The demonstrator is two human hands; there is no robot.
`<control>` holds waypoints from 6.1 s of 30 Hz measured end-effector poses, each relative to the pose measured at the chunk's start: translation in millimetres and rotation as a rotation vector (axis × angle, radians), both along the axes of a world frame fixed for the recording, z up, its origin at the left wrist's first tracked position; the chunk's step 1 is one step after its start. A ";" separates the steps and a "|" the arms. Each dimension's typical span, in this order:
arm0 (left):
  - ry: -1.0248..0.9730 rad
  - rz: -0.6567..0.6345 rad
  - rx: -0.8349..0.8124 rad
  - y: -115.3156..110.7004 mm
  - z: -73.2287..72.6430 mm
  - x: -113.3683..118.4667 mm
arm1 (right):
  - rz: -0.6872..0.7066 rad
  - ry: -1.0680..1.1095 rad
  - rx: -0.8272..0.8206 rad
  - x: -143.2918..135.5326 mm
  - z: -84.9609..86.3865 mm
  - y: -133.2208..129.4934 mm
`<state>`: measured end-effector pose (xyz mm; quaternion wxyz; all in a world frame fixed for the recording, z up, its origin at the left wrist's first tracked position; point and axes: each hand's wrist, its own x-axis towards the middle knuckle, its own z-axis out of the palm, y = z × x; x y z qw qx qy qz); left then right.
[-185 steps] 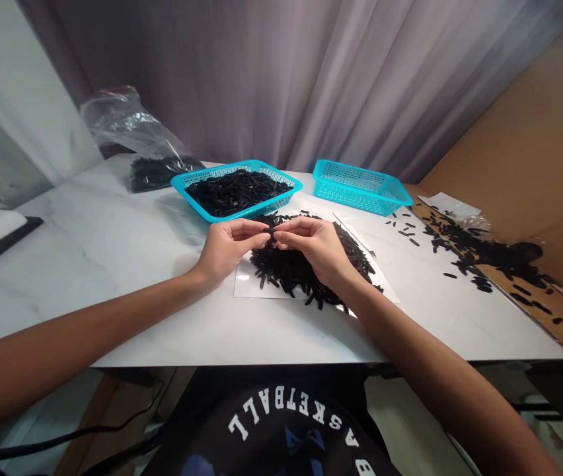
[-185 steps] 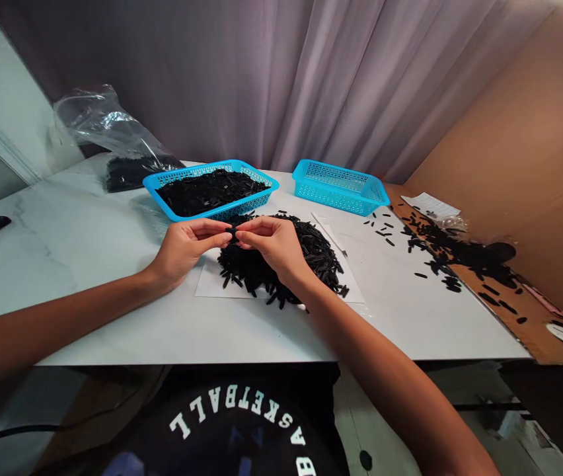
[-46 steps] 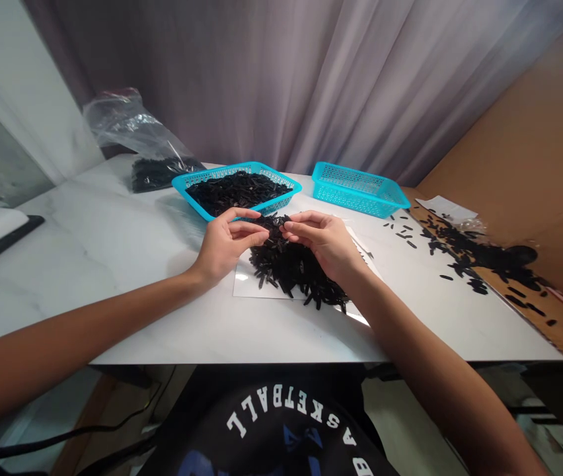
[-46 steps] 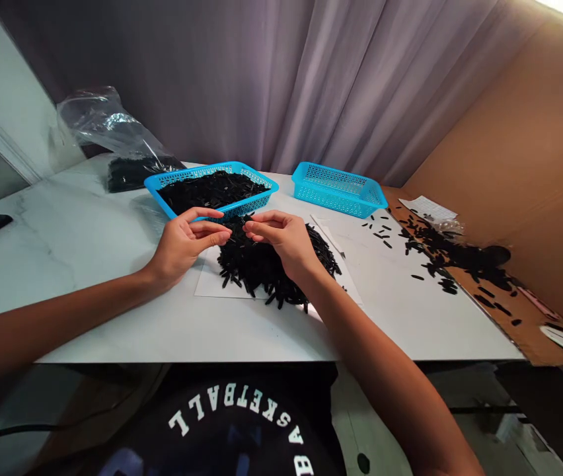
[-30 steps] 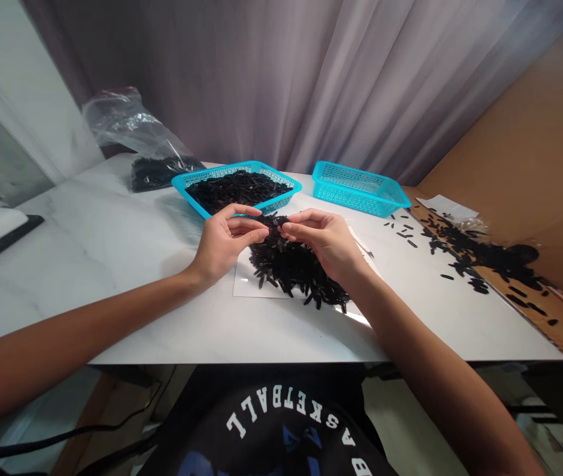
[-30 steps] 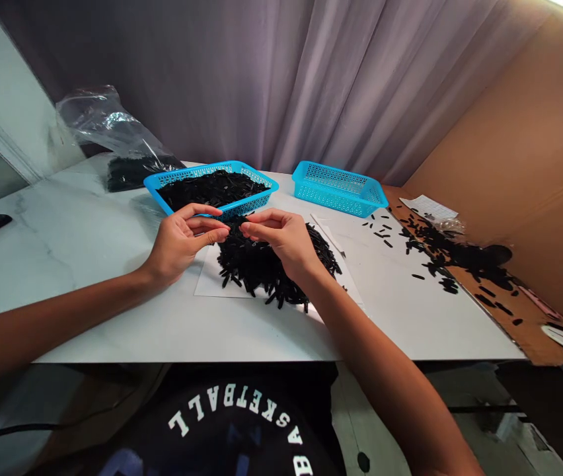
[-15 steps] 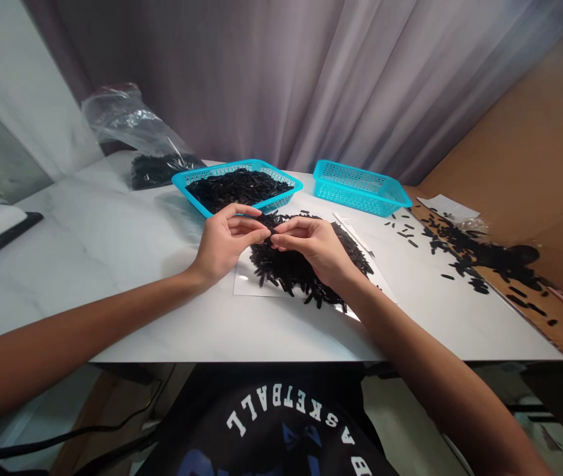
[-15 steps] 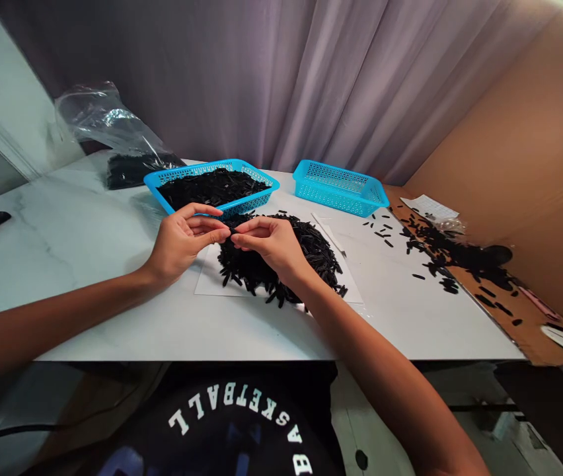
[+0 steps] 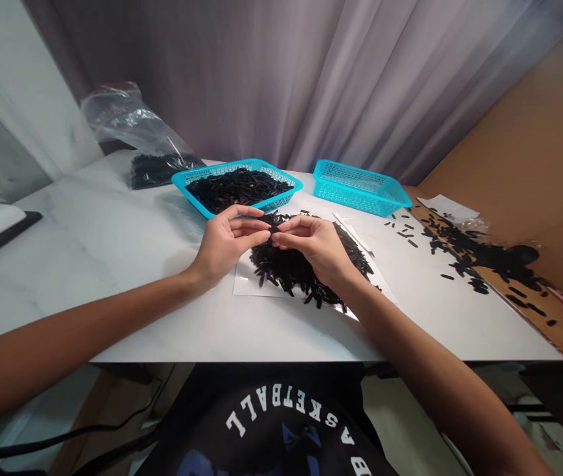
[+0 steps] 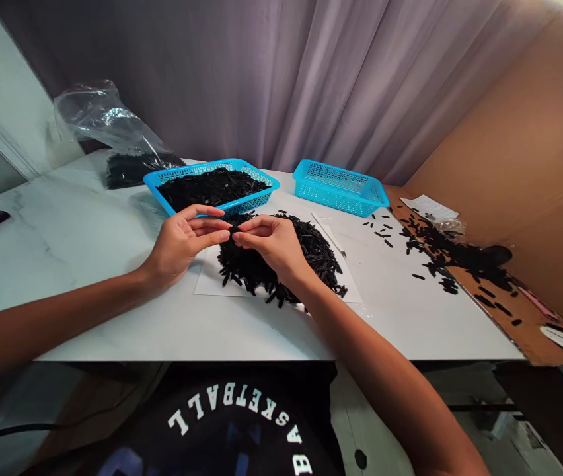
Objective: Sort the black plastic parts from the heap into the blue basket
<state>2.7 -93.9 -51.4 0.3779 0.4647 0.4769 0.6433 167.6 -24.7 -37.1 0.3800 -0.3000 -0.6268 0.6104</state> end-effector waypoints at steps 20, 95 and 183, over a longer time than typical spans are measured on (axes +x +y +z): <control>0.008 0.006 0.017 2.9 -5.0 -2.1 | -0.025 -0.026 0.047 -0.8 -4.3 0.5; -0.347 -0.136 -0.165 2.0 3.3 -4.2 | -0.027 -0.051 0.297 1.5 -0.5 -1.3; 0.219 -0.073 0.111 4.7 -2.0 -7.0 | 0.064 -0.170 0.135 3.2 1.0 0.6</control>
